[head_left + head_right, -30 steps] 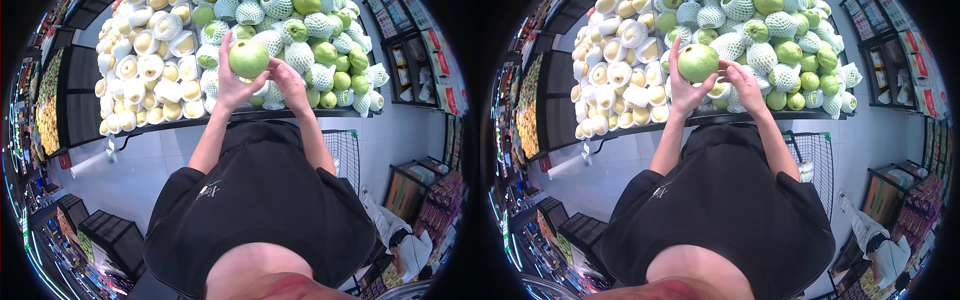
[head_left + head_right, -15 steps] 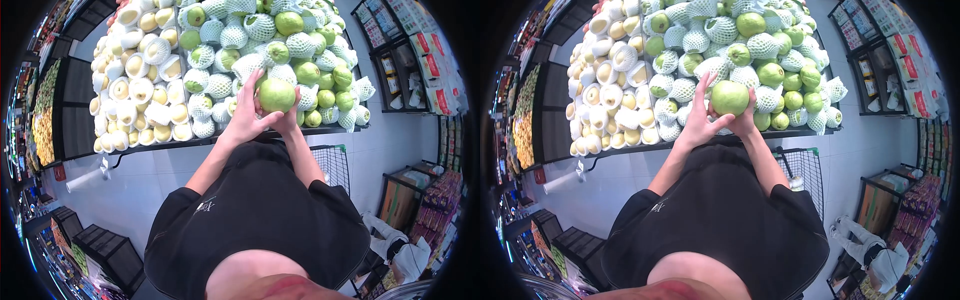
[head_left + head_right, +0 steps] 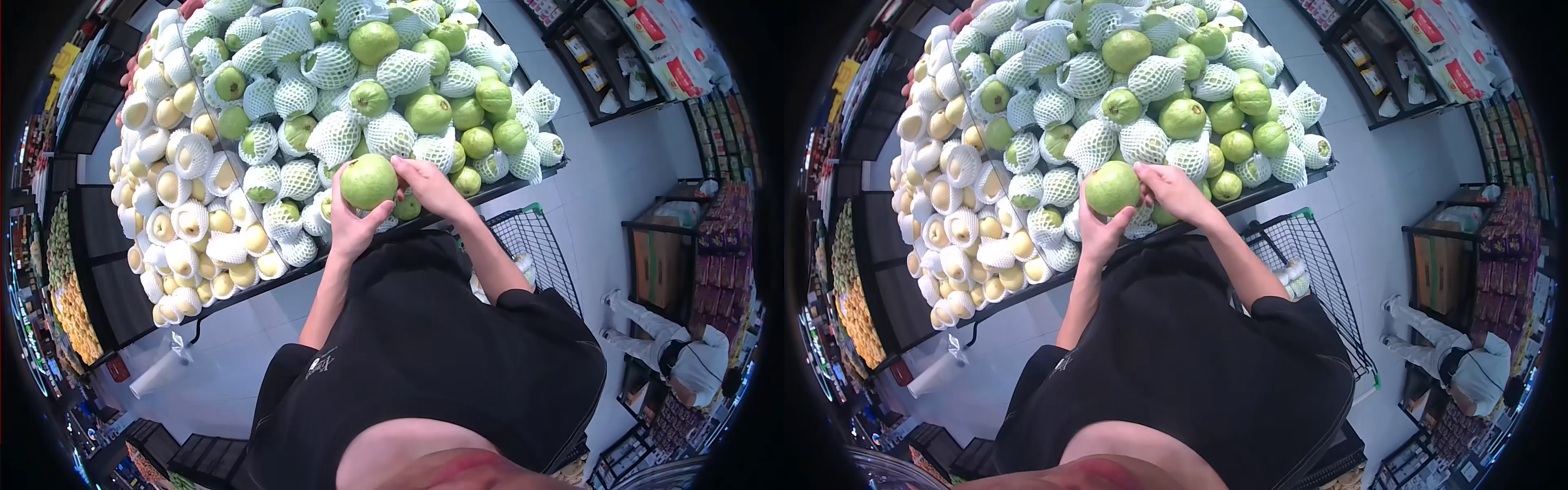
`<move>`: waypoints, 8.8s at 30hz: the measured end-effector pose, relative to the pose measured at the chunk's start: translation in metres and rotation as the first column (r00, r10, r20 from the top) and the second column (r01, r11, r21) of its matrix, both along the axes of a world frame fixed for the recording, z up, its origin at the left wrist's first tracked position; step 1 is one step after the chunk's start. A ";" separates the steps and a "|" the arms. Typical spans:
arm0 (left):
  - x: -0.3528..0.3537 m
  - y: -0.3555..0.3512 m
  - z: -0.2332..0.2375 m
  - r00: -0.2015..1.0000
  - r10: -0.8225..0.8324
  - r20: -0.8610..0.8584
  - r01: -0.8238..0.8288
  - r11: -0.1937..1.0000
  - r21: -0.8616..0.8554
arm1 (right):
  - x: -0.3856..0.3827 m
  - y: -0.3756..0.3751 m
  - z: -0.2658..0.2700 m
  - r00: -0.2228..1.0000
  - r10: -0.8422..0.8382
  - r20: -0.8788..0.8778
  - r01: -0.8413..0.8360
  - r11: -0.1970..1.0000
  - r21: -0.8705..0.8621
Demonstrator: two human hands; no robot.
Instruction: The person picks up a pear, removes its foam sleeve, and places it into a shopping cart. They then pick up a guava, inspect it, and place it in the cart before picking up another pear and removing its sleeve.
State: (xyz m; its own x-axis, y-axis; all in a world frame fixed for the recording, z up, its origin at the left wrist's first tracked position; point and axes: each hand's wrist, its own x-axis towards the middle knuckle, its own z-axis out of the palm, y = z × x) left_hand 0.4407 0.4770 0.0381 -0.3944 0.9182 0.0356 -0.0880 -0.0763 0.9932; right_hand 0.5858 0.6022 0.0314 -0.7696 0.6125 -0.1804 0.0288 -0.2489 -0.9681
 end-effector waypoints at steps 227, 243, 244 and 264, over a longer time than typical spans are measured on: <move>-0.042 -0.088 -0.053 0.417 -0.183 0.890 -0.214 0.932 0.292 | -0.049 -0.007 0.067 0.816 0.035 -0.577 0.238 0.889 0.391; -0.044 -0.087 -0.050 0.379 -0.185 0.907 -0.240 0.927 0.290 | -0.033 0.129 0.007 0.776 -0.584 -0.238 0.628 0.680 0.377; -0.045 -0.087 -0.051 0.387 -0.185 0.903 -0.233 0.928 0.290 | -0.035 0.135 -0.003 0.786 -0.582 -0.210 0.606 0.654 0.453; -0.045 -0.077 -0.050 0.347 -0.120 0.930 -0.248 0.945 0.215 | -0.067 0.105 -0.015 0.680 -0.722 0.127 0.208 0.356 0.911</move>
